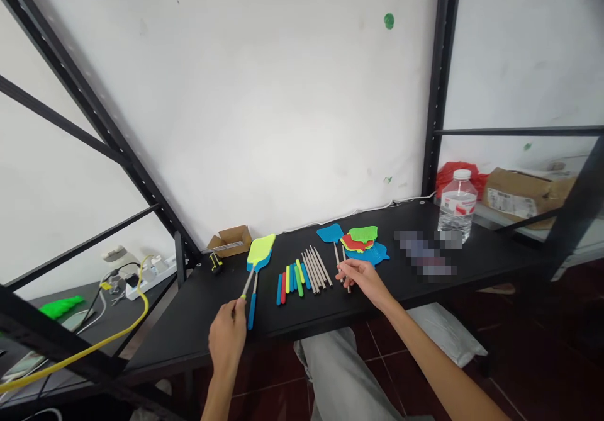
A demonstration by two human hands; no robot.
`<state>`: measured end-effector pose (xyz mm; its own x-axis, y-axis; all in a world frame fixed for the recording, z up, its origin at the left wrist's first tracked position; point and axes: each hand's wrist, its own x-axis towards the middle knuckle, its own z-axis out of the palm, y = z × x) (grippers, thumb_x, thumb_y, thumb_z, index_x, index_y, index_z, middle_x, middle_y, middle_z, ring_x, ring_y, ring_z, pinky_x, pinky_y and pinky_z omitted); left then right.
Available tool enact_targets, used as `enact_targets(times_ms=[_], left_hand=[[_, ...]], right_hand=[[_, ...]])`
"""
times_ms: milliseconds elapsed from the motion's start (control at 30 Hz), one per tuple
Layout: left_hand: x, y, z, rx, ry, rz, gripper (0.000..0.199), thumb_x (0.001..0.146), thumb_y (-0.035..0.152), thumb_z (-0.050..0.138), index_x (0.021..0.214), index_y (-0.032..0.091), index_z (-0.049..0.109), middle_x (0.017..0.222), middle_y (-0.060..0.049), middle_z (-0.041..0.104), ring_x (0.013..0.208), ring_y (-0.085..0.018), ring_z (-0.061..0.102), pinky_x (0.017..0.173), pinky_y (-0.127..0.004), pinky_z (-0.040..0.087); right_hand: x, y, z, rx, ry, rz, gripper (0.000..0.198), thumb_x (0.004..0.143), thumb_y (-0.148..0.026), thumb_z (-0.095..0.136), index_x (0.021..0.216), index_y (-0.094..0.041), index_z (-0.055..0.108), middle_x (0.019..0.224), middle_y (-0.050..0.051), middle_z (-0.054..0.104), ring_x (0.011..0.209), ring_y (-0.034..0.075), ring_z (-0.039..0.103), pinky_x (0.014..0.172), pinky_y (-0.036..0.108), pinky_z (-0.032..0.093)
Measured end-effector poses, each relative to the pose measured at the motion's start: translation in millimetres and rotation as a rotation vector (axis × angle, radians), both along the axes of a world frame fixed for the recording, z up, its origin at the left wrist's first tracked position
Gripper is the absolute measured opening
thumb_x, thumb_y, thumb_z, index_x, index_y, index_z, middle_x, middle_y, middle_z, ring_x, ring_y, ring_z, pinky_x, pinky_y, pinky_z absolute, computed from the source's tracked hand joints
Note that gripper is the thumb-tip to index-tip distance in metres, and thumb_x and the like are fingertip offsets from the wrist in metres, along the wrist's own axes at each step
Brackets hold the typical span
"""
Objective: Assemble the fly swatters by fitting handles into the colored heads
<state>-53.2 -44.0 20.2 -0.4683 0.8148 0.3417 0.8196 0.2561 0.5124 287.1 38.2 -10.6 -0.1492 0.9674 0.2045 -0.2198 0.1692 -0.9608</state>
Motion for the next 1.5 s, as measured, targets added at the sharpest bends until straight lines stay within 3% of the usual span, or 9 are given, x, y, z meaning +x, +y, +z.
enact_targets(times_ms=[167,400,633,733,867,1033,1200,1367,1500], left_hand=[[-24.6,1.7,1.0,-0.187,0.136,0.135,0.05,0.096,0.046,0.029,0.103,0.019,0.071,0.099,-0.015,0.071,0.091,-0.034,0.065,0.066,-0.034,0.042],[-21.8,10.9,-12.6,-0.179,0.198,0.098,0.05,0.096,0.045,0.031,0.116,0.017,0.068,0.108,-0.016,0.069,0.094,-0.033,0.066,0.067,-0.034,0.044],[-23.0,7.7,-12.3,-0.144,0.241,0.064,0.048,0.096,0.047,0.034,0.116,0.02,0.068,0.115,-0.013,0.066,0.092,-0.029,0.065,0.066,-0.032,0.045],[-7.6,7.5,-12.2,-0.028,0.333,0.02,0.043,0.095,0.041,0.037,0.113,0.02,0.069,0.111,-0.012,0.066,0.093,-0.028,0.064,0.071,-0.032,0.044],[35.2,12.4,-15.5,0.097,0.375,-0.173,0.036,0.094,0.036,0.041,0.106,0.019,0.071,0.103,-0.01,0.067,0.095,-0.026,0.062,0.076,-0.031,0.044],[76.3,26.0,-22.8,0.04,0.336,-0.247,0.037,0.094,0.039,0.042,0.111,0.019,0.068,0.101,-0.011,0.065,0.09,-0.025,0.062,0.069,-0.029,0.043],[77.3,34.3,-24.6,-0.03,0.231,-0.21,0.042,0.095,0.043,0.04,0.12,0.017,0.061,0.107,-0.012,0.063,0.091,-0.025,0.062,0.062,-0.027,0.042],[73.1,33.6,-23.9,-0.045,0.192,-0.228,0.045,0.093,0.047,0.041,0.12,0.017,0.061,0.097,-0.01,0.064,0.085,-0.024,0.063,0.06,-0.027,0.041],[68.2,31.6,-25.0,-0.037,0.138,-0.262,0.044,0.093,0.046,0.038,0.118,0.018,0.061,0.084,-0.006,0.062,0.078,-0.022,0.062,0.059,-0.027,0.04]], right_hand=[[0.5,-0.2,-0.9,0.024,-0.02,-0.014,0.044,0.082,-0.06,0.063,0.089,-0.017,0.073,0.079,0.009,0.074,0.057,0.015,0.062,0.056,0.027,0.046],[0.6,-0.3,-0.3,0.033,-0.001,-0.026,0.046,0.081,-0.061,0.063,0.086,-0.017,0.072,0.076,0.008,0.074,0.055,0.015,0.062,0.054,0.027,0.045],[0.1,-1.2,0.3,0.048,0.026,-0.03,0.043,0.081,-0.059,0.063,0.085,-0.017,0.073,0.074,0.007,0.072,0.055,0.015,0.061,0.055,0.027,0.046],[0.1,-1.3,0.2,0.049,0.036,-0.037,0.042,0.082,-0.058,0.063,0.084,-0.017,0.072,0.073,0.007,0.072,0.055,0.015,0.06,0.055,0.027,0.046],[0.5,-1.6,0.4,0.055,0.046,-0.06,0.04,0.082,-0.056,0.063,0.083,-0.017,0.072,0.072,0.006,0.072,0.054,0.015,0.06,0.055,0.027,0.046],[0.6,-1.6,1.7,0.054,0.045,-0.092,0.034,0.083,-0.051,0.065,0.08,-0.017,0.07,0.07,0.005,0.071,0.053,0.014,0.059,0.054,0.026,0.045],[1.2,-0.1,-0.4,0.071,0.006,-0.098,0.03,0.085,-0.046,0.062,0.08,-0.017,0.068,0.07,0.005,0.07,0.054,0.015,0.059,0.055,0.026,0.045],[0.4,-1.3,-0.8,0.11,-0.144,-0.215,0.027,0.087,-0.041,0.057,0.077,-0.018,0.067,0.072,0.005,0.07,0.06,0.017,0.062,0.059,0.027,0.046],[-3.3,-3.8,1.2,0.189,-0.462,-0.394,0.019,0.085,-0.033,0.057,0.075,-0.02,0.067,0.071,0.002,0.069,0.066,0.018,0.063,0.062,0.027,0.042]])
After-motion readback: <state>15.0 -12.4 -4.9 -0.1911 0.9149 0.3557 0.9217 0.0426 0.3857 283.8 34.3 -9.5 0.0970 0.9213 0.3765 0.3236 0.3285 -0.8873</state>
